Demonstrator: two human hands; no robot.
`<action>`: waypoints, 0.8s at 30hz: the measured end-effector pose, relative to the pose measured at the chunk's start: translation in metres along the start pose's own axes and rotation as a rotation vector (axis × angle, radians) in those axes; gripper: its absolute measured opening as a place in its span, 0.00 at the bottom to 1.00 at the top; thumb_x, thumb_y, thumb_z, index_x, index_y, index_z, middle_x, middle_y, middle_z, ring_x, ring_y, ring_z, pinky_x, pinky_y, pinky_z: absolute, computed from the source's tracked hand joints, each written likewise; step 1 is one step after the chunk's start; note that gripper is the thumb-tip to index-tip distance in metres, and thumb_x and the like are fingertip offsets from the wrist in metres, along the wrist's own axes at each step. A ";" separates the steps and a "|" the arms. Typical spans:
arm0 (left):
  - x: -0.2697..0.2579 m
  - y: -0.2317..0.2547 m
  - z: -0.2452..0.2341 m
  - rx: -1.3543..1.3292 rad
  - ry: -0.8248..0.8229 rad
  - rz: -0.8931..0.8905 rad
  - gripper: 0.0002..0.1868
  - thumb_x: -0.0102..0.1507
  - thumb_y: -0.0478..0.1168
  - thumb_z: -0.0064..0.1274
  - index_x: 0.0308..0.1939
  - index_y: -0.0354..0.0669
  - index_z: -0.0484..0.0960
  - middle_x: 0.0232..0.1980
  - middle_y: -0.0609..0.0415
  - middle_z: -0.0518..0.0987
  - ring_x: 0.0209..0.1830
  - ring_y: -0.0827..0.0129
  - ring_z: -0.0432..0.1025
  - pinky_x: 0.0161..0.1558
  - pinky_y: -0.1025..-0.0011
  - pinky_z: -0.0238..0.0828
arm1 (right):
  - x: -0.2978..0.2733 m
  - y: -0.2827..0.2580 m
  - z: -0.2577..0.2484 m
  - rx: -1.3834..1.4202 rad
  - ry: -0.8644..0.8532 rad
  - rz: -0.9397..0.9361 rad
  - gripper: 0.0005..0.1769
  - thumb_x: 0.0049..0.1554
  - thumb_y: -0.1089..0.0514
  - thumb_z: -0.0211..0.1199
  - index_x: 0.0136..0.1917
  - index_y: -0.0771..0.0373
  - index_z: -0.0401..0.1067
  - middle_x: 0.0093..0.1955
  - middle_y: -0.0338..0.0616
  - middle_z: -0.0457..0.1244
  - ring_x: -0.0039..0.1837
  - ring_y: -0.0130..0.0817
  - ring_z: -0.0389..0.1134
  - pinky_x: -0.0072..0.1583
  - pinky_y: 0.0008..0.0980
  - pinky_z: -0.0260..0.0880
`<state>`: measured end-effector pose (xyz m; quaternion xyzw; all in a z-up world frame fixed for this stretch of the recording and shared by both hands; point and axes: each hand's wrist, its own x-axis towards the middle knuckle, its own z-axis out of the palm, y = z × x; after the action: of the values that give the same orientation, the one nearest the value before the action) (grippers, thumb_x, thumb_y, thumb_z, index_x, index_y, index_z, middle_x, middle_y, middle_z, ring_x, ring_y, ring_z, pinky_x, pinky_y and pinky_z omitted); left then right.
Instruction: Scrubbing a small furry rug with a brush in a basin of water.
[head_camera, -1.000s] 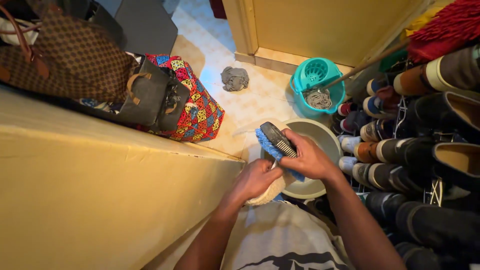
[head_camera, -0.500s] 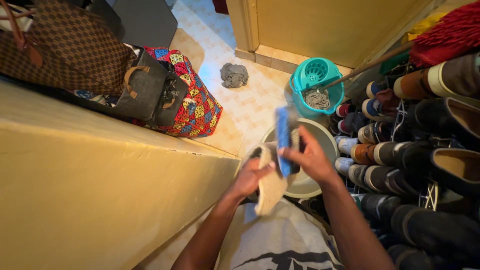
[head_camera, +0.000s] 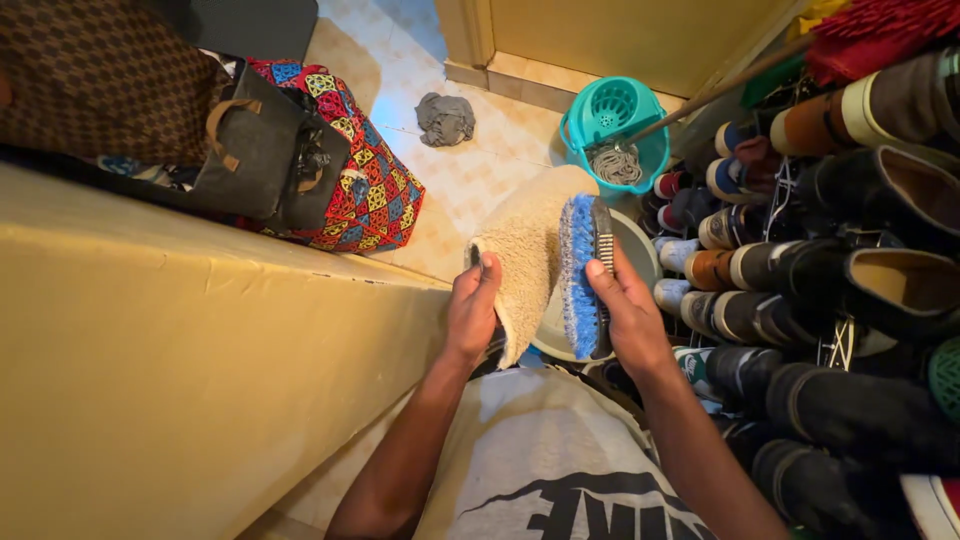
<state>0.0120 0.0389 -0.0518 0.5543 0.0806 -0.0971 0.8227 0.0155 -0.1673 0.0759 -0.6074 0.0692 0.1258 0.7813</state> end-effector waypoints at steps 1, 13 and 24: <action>-0.003 0.019 0.013 0.001 -0.003 0.000 0.30 0.82 0.58 0.42 0.32 0.43 0.67 0.36 0.66 0.63 0.36 0.82 0.56 0.35 0.78 0.54 | -0.003 -0.005 0.009 0.001 0.002 -0.002 0.35 0.66 0.49 0.53 0.82 0.63 0.55 0.70 0.39 0.61 0.66 0.24 0.60 0.67 0.27 0.59; -0.027 0.035 0.057 -0.113 0.022 -0.009 0.20 0.73 0.50 0.42 0.53 0.37 0.80 0.45 0.59 0.81 0.43 0.79 0.72 0.46 0.76 0.71 | -0.025 0.011 0.019 -0.595 -0.079 -0.194 0.39 0.65 0.50 0.53 0.83 0.65 0.46 0.81 0.55 0.52 0.81 0.38 0.52 0.76 0.34 0.50; -0.040 0.014 0.025 -0.218 -0.261 -0.245 0.22 0.61 0.31 0.45 0.60 0.37 0.75 0.42 0.58 0.76 0.35 0.79 0.67 0.37 0.81 0.64 | -0.021 0.016 0.015 -0.054 -0.122 0.106 0.30 0.64 0.52 0.55 0.76 0.64 0.60 0.63 0.40 0.65 0.61 0.24 0.64 0.63 0.26 0.65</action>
<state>-0.0230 0.0237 -0.0205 0.4307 0.0502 -0.2579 0.8634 -0.0098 -0.1516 0.0699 -0.6149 0.0503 0.2056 0.7597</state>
